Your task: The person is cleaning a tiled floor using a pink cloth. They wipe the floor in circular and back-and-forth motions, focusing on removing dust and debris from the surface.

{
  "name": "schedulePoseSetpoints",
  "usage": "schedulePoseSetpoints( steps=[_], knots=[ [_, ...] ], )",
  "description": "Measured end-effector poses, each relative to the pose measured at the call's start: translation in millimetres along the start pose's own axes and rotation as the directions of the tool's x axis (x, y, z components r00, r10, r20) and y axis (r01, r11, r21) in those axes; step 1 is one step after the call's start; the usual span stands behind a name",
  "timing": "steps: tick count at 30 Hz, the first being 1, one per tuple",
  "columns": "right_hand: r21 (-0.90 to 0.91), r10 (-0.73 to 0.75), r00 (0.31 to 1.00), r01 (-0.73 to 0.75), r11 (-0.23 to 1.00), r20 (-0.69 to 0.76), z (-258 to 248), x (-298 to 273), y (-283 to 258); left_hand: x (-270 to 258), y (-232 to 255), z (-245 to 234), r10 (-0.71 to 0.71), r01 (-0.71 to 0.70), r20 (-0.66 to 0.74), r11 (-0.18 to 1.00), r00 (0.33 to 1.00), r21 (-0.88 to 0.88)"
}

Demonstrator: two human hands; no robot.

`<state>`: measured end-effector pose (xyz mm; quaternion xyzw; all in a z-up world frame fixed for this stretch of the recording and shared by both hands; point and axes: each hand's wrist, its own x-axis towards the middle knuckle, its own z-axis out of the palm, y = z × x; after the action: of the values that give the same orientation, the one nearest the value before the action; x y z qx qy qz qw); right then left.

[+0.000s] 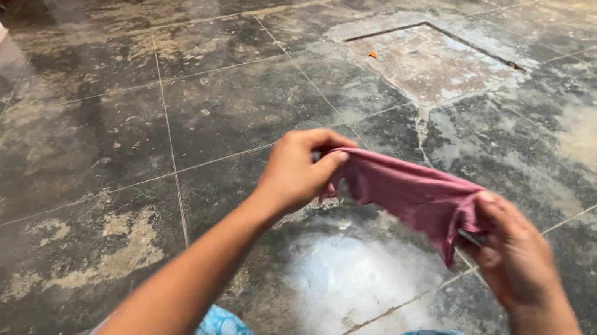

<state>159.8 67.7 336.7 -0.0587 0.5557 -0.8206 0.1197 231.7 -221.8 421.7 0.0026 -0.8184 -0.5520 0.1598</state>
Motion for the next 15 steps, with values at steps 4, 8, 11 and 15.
schedulePoseSetpoints(
  steps=[4,8,11,15],
  knots=[
    [0.026,0.089,0.995,-0.091,0.996,0.051,54,7,18,-19,-28,-28,0.025,-0.059,-0.148,0.972,0.989,-0.226],
    [0.006,0.142,0.982,-0.144,0.99,0.127,105,13,39,-32,-54,-63,-0.051,-0.034,-0.239,0.94,0.97,-0.338],
    [-0.058,0.199,0.969,-0.192,0.98,0.147,129,21,58,-34,-85,-80,-0.117,-0.021,-0.292,0.903,0.949,-0.43],
    [-0.112,0.228,0.966,-0.215,0.97,0.121,135,49,101,-35,-153,-93,-0.239,0.059,-0.322,0.875,0.916,-0.48]
  ],
)
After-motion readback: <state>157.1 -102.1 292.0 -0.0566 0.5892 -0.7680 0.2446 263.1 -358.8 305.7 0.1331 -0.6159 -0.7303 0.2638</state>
